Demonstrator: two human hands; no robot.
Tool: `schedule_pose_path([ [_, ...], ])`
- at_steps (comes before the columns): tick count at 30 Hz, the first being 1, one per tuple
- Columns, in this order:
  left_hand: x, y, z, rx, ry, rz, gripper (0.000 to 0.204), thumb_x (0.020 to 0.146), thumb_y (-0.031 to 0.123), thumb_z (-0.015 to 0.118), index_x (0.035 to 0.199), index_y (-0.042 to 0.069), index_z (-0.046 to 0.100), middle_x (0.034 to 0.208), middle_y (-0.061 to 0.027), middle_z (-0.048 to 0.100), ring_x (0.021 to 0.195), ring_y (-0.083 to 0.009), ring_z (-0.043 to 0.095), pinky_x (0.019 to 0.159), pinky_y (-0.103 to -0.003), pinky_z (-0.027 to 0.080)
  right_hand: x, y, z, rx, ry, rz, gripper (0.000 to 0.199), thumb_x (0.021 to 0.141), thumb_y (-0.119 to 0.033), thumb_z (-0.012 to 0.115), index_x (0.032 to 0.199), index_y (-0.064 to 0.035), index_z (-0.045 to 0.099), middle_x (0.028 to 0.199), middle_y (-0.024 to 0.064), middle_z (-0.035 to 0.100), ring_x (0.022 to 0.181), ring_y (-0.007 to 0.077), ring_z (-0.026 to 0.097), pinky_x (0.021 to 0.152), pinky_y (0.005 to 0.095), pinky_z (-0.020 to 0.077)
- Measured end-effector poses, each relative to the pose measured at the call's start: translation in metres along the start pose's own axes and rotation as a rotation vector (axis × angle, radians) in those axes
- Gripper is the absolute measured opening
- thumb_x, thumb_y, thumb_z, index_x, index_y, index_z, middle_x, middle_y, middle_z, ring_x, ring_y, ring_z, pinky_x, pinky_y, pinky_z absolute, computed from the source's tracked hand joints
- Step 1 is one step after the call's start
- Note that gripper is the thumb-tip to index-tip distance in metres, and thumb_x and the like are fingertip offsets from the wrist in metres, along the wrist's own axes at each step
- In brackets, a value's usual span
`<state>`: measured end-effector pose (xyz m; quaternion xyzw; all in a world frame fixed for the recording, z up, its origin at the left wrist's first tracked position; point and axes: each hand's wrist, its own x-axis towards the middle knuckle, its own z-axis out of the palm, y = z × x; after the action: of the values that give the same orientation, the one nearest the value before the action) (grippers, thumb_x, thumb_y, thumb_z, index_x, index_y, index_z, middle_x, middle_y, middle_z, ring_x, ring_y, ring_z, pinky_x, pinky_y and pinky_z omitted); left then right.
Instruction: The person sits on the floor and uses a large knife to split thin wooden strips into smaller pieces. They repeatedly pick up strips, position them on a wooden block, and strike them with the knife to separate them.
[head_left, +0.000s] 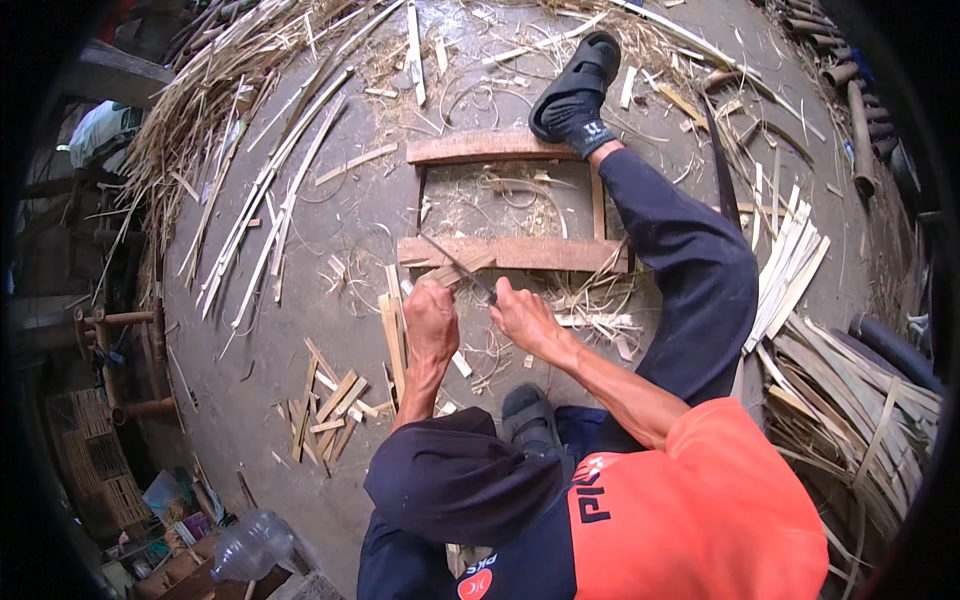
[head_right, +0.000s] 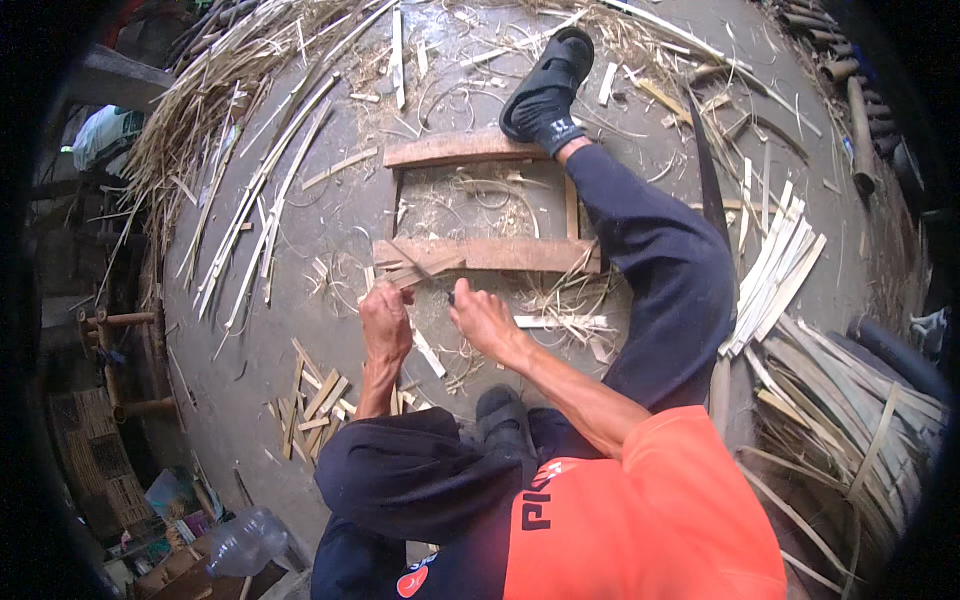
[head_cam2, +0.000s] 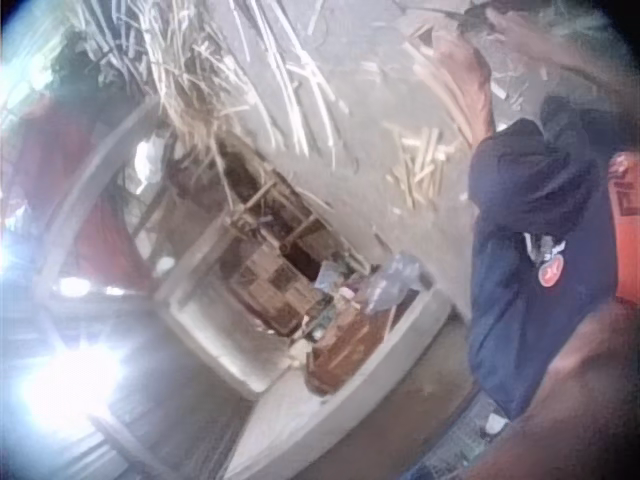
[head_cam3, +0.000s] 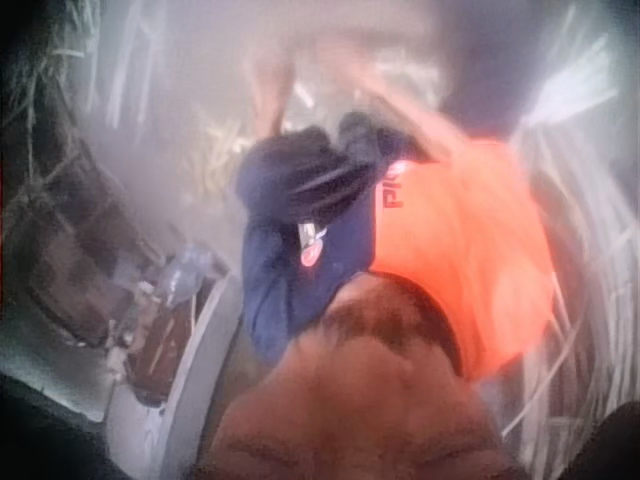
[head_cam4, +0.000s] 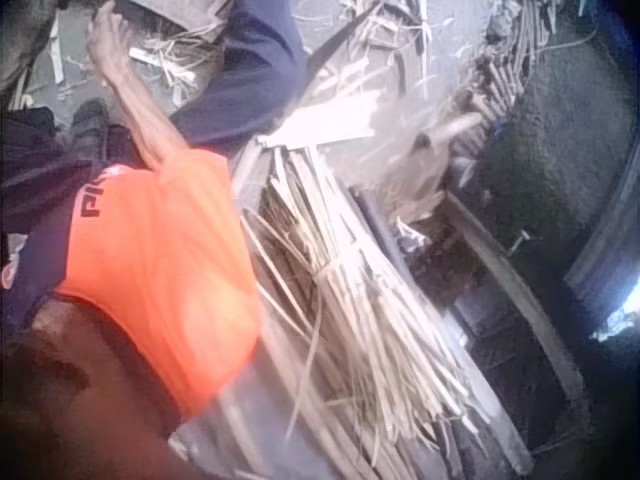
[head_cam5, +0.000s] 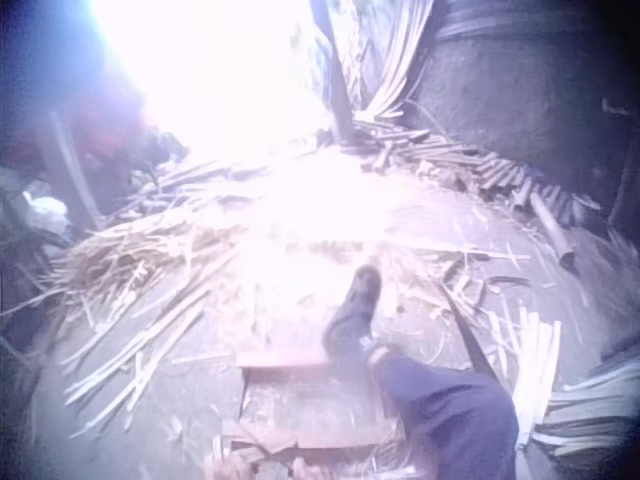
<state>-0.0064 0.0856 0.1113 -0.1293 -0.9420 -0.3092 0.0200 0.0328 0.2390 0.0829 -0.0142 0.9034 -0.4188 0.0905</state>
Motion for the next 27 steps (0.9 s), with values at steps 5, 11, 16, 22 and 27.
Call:
schedule_pose_path([
  [5,-0.002,0.001,-0.001,-0.021,0.013,0.032,0.046,0.089,0.024,0.030,0.071,-0.003,0.062,0.065,-0.0154,0.061,0.062,-0.0281,0.060,0.061,-0.038,0.047,-0.005,-0.011,0.004,0.035,-0.002,-0.019,0.022,0.081,-0.013,0.053,0.085,0.0039,0.039,0.065,0.0262,0.057,0.063,0.0435,0.059,0.050,0.0479,0.0470],
  [11,-0.003,0.006,-0.002,-0.035,0.044,0.149,0.036,0.088,0.016,0.033,0.066,-0.004,0.053,0.065,-0.0207,0.055,0.059,-0.0344,0.054,0.055,-0.042,0.042,0.003,-0.007,0.025,-0.051,0.163,-0.098,0.023,0.081,-0.013,0.055,0.086,0.0032,0.040,0.067,0.0231,0.058,0.061,0.0407,0.059,0.048,0.0458,0.0471],
  [16,-0.003,0.014,-0.002,-0.171,0.014,-0.139,0.038,0.088,0.017,0.032,0.066,-0.005,0.054,0.066,-0.0179,0.058,0.062,-0.0326,0.057,0.059,-0.040,0.045,0.023,0.000,0.011,0.025,-0.099,0.151,0.020,0.082,-0.010,0.051,0.088,0.0069,0.043,0.062,0.0174,0.058,0.056,0.0307,0.061,0.042,0.0383,0.0481],
  [22,-0.004,0.017,-0.004,-0.143,0.035,-0.109,0.040,0.087,0.017,0.032,0.069,-0.005,0.058,0.067,-0.0189,0.060,0.061,-0.0330,0.057,0.060,-0.040,0.045,0.020,0.001,0.004,0.228,-0.215,0.254,0.015,0.082,-0.005,0.044,0.089,0.0083,0.043,0.061,0.0227,0.058,0.056,0.0335,0.062,0.043,0.0404,0.0488],
  [27,0.008,0.017,-0.004,-0.152,0.043,-0.093,0.040,0.088,0.018,0.032,0.069,-0.005,0.058,0.067,-0.0208,0.060,0.061,-0.0324,0.059,0.059,-0.040,0.045,0.027,0.054,0.044,-0.093,0.046,0.088,0.013,0.083,-0.007,0.044,0.088,0.0049,0.042,0.063,0.0201,0.059,0.056,0.0312,0.062,0.044,0.0416,0.0481],
])
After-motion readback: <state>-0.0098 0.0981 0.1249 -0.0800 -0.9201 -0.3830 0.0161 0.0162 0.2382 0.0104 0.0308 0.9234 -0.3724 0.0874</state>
